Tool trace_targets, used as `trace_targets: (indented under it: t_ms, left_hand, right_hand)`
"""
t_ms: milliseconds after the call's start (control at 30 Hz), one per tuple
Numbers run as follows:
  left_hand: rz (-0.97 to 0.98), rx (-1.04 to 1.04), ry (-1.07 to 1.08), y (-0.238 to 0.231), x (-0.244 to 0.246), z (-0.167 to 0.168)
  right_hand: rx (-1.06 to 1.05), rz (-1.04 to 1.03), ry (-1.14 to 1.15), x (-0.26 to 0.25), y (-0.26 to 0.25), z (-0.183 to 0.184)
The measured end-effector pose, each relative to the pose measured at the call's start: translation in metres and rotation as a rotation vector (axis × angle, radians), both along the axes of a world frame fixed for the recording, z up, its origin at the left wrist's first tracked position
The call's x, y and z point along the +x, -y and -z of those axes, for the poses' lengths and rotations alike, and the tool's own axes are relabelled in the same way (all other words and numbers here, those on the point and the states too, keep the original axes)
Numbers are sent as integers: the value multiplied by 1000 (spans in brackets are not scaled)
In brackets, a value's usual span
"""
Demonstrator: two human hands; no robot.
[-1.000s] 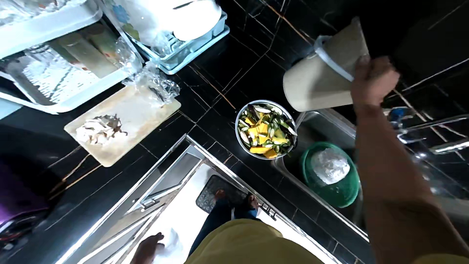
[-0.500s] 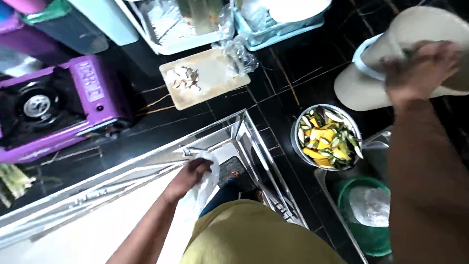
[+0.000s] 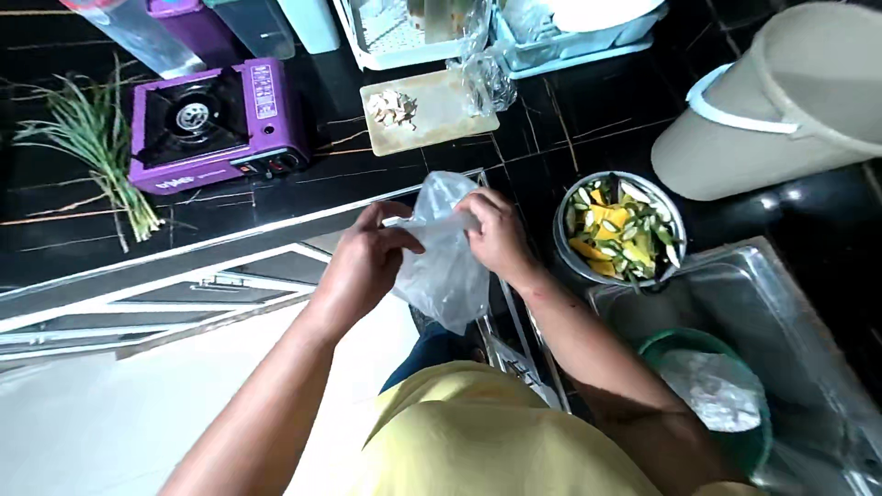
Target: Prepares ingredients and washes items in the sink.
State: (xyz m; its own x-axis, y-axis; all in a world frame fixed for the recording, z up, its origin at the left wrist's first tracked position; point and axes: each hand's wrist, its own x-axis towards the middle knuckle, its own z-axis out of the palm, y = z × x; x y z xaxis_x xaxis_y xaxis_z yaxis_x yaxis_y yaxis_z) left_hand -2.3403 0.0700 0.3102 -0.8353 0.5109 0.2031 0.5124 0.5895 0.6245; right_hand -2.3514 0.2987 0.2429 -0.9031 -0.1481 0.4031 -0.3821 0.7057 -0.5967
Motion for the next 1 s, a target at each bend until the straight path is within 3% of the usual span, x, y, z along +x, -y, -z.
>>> trace_targets:
  t_ms: [67, 133, 233, 300, 467, 567, 633, 700, 767, 800, 933, 1000]
  left_hand:
    - [-84, -143, -69, 4, 21, 15]
    - [-157, -176, -43, 10, 40, 29]
    - [-264, -167, 41, 31, 58, 42]
    - [-297, -124, 86, 53, 61, 47]
    - [-343, 15, 349, 91, 45, 50]
    - [-283, 119, 523, 104, 14, 48]
    - [-248, 226, 606, 117, -14, 44]
    - [-260, 351, 639, 135, -43, 36]
    - [-303, 450, 651, 159, -67, 27]
    - [-318, 485, 654, 172, -78, 22]
    - [-273, 605, 713, 219, -120, 14]
    - [-237, 657, 749, 228, -137, 16]
  right_hand:
    - [111, 130, -1, 13, -18, -5]
    - [142, 105, 141, 23, -35, -7]
    - [-185, -268, 615, 37, -58, 1]
    - [-407, -311, 762, 38, -60, 6]
    - [-344, -36, 634, -11, -31, 5]
    - [-345, -181, 635, -49, 15, -3]
    - [-237, -368, 698, -69, 57, -8]
    - [54, -478, 704, -94, 98, -14]
    - [330, -430, 688, -120, 125, -20]
    - [324, -405, 683, -136, 131, -23]
    - [-278, -458, 629, -191, 123, -41]
    - [-294, -317, 518, -221, 117, -40]
